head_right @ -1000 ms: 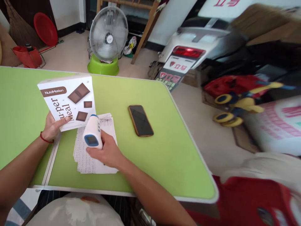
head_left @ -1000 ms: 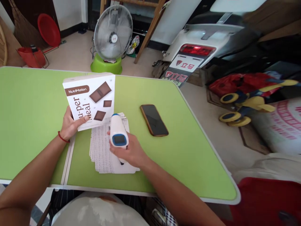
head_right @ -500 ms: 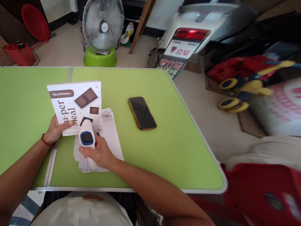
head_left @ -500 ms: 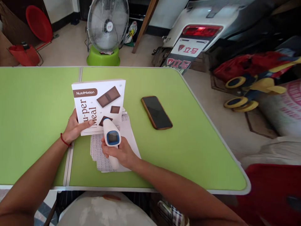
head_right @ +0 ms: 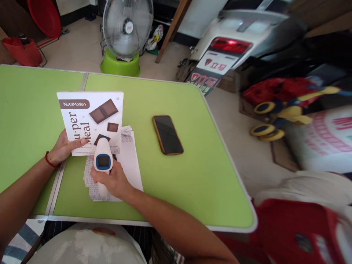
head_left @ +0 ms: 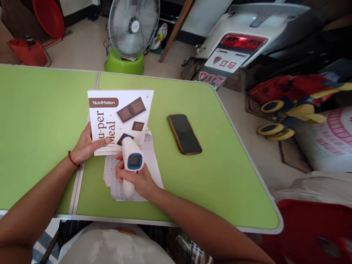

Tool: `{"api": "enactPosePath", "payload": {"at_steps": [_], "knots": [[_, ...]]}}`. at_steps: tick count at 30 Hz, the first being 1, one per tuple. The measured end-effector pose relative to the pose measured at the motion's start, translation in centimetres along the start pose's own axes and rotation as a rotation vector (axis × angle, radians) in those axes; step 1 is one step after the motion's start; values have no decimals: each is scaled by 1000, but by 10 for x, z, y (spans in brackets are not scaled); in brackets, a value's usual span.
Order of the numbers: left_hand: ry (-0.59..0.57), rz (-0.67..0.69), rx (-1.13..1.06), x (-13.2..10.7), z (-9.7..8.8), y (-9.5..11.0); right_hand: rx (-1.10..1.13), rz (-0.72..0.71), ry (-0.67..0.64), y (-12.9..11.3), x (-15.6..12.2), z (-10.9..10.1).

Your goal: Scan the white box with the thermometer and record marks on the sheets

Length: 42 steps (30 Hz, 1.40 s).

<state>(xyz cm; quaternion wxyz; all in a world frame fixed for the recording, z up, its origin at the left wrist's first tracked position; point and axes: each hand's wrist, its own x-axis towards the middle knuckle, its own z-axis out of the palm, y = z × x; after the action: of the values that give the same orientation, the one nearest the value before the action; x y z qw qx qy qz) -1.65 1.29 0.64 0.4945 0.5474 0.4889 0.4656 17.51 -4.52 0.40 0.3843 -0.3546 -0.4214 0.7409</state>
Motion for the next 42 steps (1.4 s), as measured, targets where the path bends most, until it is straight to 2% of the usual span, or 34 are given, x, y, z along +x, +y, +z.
{"api": "enactPosePath", "payload": {"at_steps": [11, 26, 42], "knots": [[-25, 15, 3, 1, -2, -2, 35, 20, -37, 6, 1, -5], [-20, -11, -10, 0, -1, 0, 7, 55, -8, 2, 1, -4], [-25, 0, -34, 1, -1, 0, -28, 23, -58, 0, 1, -6]]}}
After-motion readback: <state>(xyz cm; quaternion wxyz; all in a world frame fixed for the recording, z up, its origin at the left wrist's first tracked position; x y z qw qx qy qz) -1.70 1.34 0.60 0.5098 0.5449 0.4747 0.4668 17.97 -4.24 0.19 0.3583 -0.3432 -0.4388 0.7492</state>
